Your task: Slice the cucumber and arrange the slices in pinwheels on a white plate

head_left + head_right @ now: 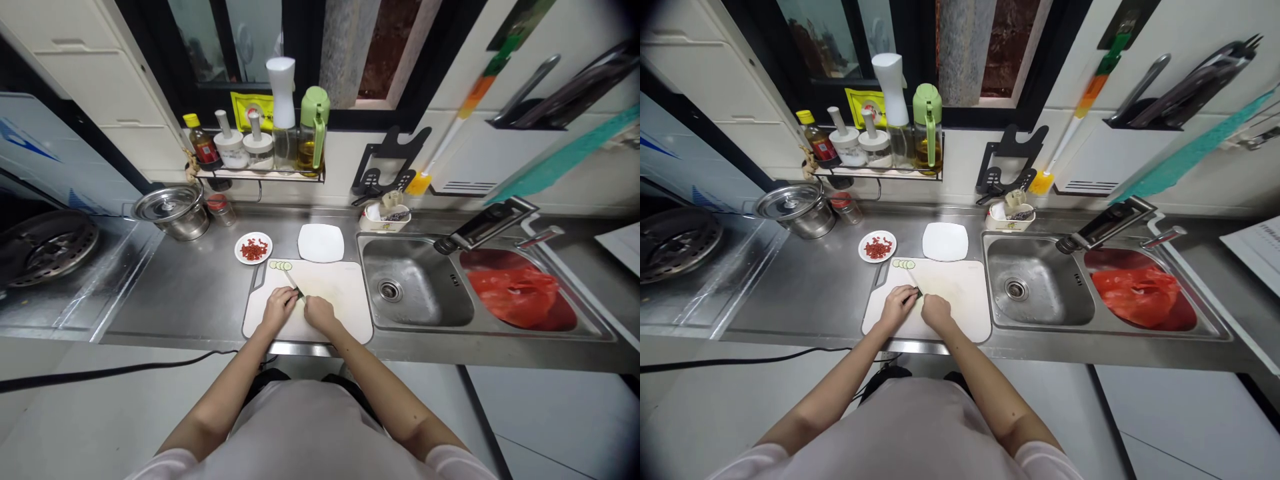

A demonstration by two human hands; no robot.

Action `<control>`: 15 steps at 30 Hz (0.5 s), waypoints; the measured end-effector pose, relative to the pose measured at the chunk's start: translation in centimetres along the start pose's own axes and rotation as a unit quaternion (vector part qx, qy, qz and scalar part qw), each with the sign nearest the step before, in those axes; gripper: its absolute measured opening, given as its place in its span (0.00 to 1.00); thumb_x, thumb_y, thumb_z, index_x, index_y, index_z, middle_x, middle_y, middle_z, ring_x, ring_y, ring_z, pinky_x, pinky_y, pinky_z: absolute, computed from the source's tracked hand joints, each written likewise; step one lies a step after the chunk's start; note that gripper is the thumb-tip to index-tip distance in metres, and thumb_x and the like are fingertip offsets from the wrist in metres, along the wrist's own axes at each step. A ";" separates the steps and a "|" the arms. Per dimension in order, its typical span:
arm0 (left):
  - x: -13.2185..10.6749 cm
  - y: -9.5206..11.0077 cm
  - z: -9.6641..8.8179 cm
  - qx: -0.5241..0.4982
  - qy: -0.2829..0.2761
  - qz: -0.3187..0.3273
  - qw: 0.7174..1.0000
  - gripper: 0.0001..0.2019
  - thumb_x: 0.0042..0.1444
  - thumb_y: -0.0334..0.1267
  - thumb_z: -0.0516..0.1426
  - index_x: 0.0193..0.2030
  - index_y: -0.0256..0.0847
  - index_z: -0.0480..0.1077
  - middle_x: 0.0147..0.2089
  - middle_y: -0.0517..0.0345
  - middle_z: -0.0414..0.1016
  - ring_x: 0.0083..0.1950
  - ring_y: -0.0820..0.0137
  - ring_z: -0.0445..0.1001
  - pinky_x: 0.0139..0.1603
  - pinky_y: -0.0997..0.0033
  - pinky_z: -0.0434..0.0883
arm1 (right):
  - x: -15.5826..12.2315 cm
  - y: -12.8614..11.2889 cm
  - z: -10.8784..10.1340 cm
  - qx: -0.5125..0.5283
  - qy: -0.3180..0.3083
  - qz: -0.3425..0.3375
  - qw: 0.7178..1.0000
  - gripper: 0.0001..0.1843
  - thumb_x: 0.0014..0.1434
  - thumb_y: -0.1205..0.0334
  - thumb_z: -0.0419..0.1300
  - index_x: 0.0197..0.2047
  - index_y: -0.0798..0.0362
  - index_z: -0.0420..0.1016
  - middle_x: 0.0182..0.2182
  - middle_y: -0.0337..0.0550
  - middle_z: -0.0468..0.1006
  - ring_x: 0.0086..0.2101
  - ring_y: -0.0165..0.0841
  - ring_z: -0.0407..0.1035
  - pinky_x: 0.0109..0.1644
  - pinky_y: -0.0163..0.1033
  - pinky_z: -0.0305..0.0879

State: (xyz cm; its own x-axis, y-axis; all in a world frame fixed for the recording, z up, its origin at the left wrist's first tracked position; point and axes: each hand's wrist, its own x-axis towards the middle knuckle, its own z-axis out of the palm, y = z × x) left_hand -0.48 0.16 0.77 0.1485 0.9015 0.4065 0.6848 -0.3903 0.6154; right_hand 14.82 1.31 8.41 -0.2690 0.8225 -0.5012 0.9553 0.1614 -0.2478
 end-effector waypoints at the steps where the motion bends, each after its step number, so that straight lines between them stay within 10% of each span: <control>1: 0.0 0.0 0.0 0.002 0.000 0.001 1.000 0.09 0.60 0.36 0.55 0.42 0.41 0.76 0.44 0.53 0.77 0.47 0.66 0.72 0.49 0.62 0.71 | 0.1 0.0 -0.1 0.003 -0.002 0.001 1.000 0.17 0.61 0.69 0.46 0.48 0.57 0.71 0.43 0.53 0.77 0.45 0.37 0.72 0.43 0.37 0.63; 15: 0.0 0.5 -0.5 0.021 -0.028 -0.010 0.999 0.10 0.61 0.36 0.53 0.44 0.43 0.75 0.44 0.52 0.77 0.48 0.65 0.72 0.51 0.60 0.71 | -2.9 1.4 0.5 -0.008 -0.012 0.015 1.000 0.17 0.61 0.70 0.46 0.48 0.57 0.72 0.44 0.54 0.77 0.45 0.38 0.71 0.43 0.38 0.63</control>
State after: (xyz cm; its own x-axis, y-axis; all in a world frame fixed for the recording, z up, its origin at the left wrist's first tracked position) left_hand -0.49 -0.09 1.44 0.1734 0.9183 0.3559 0.7173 -0.3654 0.5932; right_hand 16.88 -1.13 9.13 -0.2421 0.8143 -0.5276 0.9650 0.1456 -0.2181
